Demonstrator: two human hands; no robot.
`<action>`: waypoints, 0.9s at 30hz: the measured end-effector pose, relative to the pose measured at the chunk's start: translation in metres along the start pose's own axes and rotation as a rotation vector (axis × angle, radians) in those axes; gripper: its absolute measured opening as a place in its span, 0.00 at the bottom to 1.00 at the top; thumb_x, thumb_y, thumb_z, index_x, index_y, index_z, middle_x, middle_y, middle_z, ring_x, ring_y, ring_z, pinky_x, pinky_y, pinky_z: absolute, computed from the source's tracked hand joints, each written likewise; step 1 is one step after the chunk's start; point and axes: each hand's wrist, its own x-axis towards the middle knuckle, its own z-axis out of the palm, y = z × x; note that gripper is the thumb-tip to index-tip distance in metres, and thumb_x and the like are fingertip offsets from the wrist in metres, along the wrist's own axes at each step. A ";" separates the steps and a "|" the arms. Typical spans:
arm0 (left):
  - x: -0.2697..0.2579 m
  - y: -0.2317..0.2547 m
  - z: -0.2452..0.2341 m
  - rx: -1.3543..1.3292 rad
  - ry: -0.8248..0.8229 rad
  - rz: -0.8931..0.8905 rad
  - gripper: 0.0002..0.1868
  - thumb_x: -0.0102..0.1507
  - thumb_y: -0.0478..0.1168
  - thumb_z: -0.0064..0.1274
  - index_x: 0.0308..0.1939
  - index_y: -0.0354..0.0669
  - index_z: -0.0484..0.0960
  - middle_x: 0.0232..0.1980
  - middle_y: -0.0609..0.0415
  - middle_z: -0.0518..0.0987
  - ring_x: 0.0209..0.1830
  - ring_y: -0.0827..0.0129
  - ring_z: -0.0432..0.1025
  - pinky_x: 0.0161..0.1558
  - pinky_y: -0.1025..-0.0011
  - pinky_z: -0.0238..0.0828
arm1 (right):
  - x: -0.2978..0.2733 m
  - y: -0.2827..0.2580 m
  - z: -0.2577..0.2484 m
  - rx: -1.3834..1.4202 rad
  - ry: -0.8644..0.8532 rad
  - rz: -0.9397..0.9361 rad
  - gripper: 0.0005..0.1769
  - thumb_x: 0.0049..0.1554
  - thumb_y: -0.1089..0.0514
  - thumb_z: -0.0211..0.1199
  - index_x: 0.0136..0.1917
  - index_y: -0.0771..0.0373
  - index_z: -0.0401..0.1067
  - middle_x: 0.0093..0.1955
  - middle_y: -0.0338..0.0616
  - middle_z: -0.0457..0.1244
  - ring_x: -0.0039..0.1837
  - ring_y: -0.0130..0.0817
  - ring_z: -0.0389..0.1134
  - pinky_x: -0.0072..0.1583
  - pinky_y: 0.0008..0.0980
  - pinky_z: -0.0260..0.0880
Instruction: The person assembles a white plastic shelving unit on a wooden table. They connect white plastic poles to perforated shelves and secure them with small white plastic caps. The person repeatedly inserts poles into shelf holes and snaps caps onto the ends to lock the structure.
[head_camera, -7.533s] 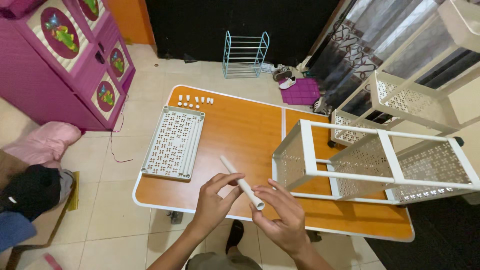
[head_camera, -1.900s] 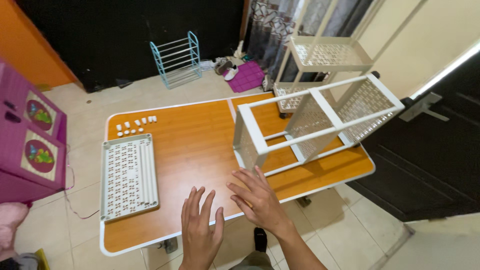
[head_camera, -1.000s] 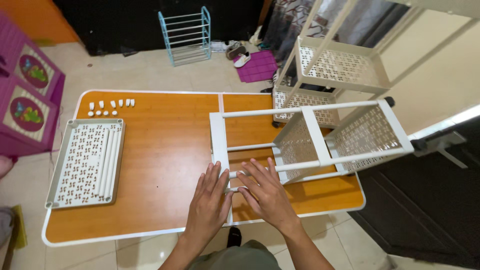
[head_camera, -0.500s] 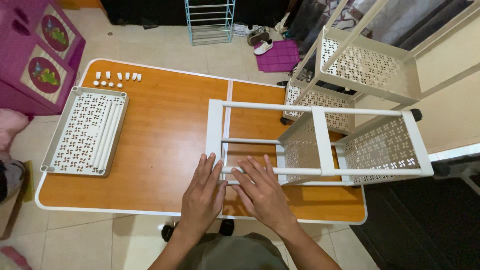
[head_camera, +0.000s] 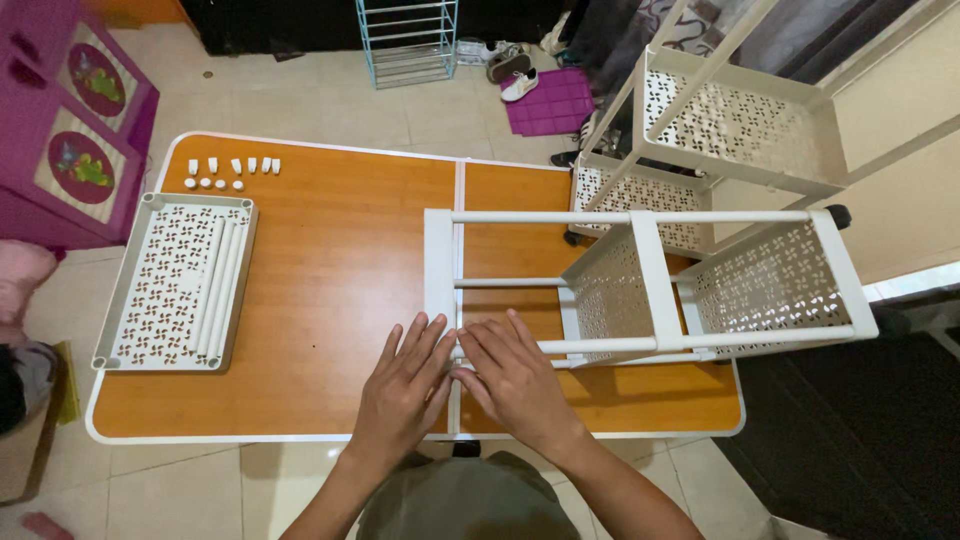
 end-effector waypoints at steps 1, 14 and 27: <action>0.001 -0.003 -0.001 -0.004 -0.016 0.026 0.33 0.58 0.36 0.63 0.68 0.40 0.72 0.72 0.45 0.71 0.73 0.49 0.64 0.71 0.47 0.58 | 0.001 -0.001 0.001 -0.011 -0.007 0.007 0.25 0.56 0.54 0.69 0.63 0.68 0.72 0.61 0.52 0.66 0.67 0.48 0.65 0.74 0.54 0.56; 0.036 -0.049 -0.007 -0.152 -0.134 0.305 0.32 0.58 0.47 0.66 0.64 0.44 0.75 0.71 0.50 0.72 0.73 0.53 0.64 0.70 0.50 0.62 | 0.011 0.008 -0.002 -0.096 -0.116 -0.018 0.16 0.54 0.54 0.70 0.50 0.65 0.71 0.41 0.46 0.64 0.44 0.43 0.67 0.47 0.40 0.67; 0.040 -0.052 -0.008 -0.278 -0.108 0.306 0.31 0.57 0.44 0.67 0.63 0.44 0.78 0.70 0.50 0.73 0.71 0.50 0.67 0.69 0.53 0.67 | 0.016 0.020 0.005 -0.143 -0.287 -0.024 0.17 0.58 0.47 0.63 0.39 0.62 0.65 0.32 0.44 0.62 0.36 0.43 0.68 0.36 0.41 0.68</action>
